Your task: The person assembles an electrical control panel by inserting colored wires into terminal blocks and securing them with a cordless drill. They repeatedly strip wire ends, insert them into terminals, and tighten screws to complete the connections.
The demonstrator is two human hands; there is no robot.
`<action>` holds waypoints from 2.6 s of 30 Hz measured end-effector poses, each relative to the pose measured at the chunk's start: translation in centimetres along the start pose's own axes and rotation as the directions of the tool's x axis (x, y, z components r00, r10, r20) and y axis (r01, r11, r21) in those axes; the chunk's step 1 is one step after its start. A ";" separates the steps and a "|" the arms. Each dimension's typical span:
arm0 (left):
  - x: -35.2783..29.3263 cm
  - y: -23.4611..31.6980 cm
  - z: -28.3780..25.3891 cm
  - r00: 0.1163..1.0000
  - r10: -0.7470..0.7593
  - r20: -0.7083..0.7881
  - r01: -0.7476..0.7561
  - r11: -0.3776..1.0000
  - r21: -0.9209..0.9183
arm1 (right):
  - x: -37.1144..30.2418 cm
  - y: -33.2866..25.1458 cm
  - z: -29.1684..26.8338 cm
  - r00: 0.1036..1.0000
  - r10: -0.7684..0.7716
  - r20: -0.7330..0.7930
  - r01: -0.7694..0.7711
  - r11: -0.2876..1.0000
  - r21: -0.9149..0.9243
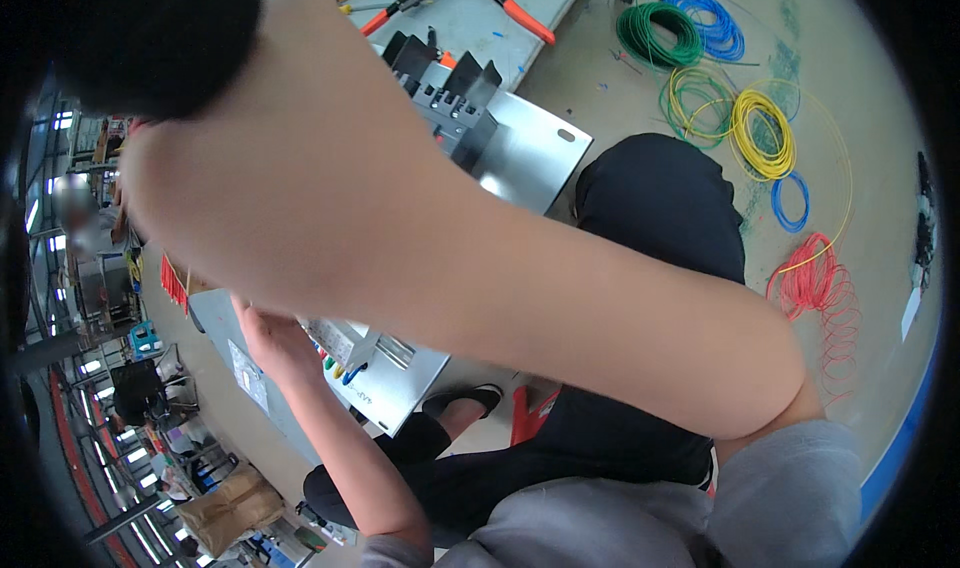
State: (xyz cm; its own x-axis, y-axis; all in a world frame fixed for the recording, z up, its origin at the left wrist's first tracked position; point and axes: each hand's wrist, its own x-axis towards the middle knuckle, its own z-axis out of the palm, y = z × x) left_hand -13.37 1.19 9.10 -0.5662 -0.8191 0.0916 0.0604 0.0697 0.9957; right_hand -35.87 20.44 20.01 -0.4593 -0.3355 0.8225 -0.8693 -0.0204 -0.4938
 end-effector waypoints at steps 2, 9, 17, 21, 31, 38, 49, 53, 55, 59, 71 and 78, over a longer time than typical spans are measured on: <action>0.4 0.2 -0.7 0.999 -0.016 0.030 0.016 1.000 -0.003 | 0.1 0.1 0.6 0.998 0.025 -0.055 -0.024 1.000 0.002; -1.5 0.6 0.7 0.997 -0.071 -0.017 0.072 0.997 0.024 | 0.0 0.2 3.3 0.955 0.199 -0.218 -0.176 0.977 0.122; -1.4 0.6 1.1 0.996 -0.087 -0.009 0.085 0.990 -0.117 | 0.6 0.8 3.9 0.985 0.124 -0.123 -0.106 0.983 0.148; -1.3 0.7 2.9 0.998 -0.030 -0.054 0.028 0.999 -0.035 | 0.5 0.5 4.8 0.983 0.080 -0.165 -0.087 0.996 -0.035; -0.4 1.2 2.3 0.997 -0.011 -0.077 0.025 0.983 0.183 | 0.1 0.0 4.8 0.908 0.419 0.000 -0.381 0.826 0.416; -1.7 2.7 -12.9 0.997 0.002 -0.078 0.023 0.945 0.326 | 1.4 -1.6 2.4 0.652 0.592 0.473 -0.723 0.298 0.623; -8.0 -2.6 -13.1 0.985 0.140 0.097 -0.166 0.662 0.731 | -0.7 -5.6 3.0 0.490 0.463 0.738 -0.859 0.112 0.500; -8.4 -2.3 -13.9 0.993 -0.099 0.057 0.045 0.796 0.604 | -1.2 -8.1 2.7 0.401 0.433 0.807 -0.915 0.152 0.373; -8.1 -2.1 -14.2 0.989 -0.033 0.141 -0.061 0.785 0.617 | -1.4 -9.2 2.6 0.381 0.455 0.805 -0.925 0.187 0.332; -6.9 -2.5 -14.9 0.931 0.192 0.312 -0.353 0.700 0.621 | -1.0 -10.0 2.4 0.371 0.416 0.830 -0.897 0.392 0.204; -8.6 -4.7 -11.4 0.996 0.029 0.087 -0.074 0.817 0.573 | 5.2 -14.9 5.4 0.162 0.481 0.862 -0.406 0.828 -0.386; -9.4 -5.3 -10.3 0.997 0.066 -0.039 -0.039 0.871 0.491 | 5.7 -16.0 5.9 0.079 0.517 0.853 -0.362 0.812 -0.458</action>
State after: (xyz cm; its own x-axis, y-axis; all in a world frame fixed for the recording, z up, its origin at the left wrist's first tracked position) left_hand 0.11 2.62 2.85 -0.5288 -0.8341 0.1568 -0.3289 0.3717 0.8682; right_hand -23.47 13.33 30.97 -0.3298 -0.8400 -0.4308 -0.6233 0.5365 -0.5689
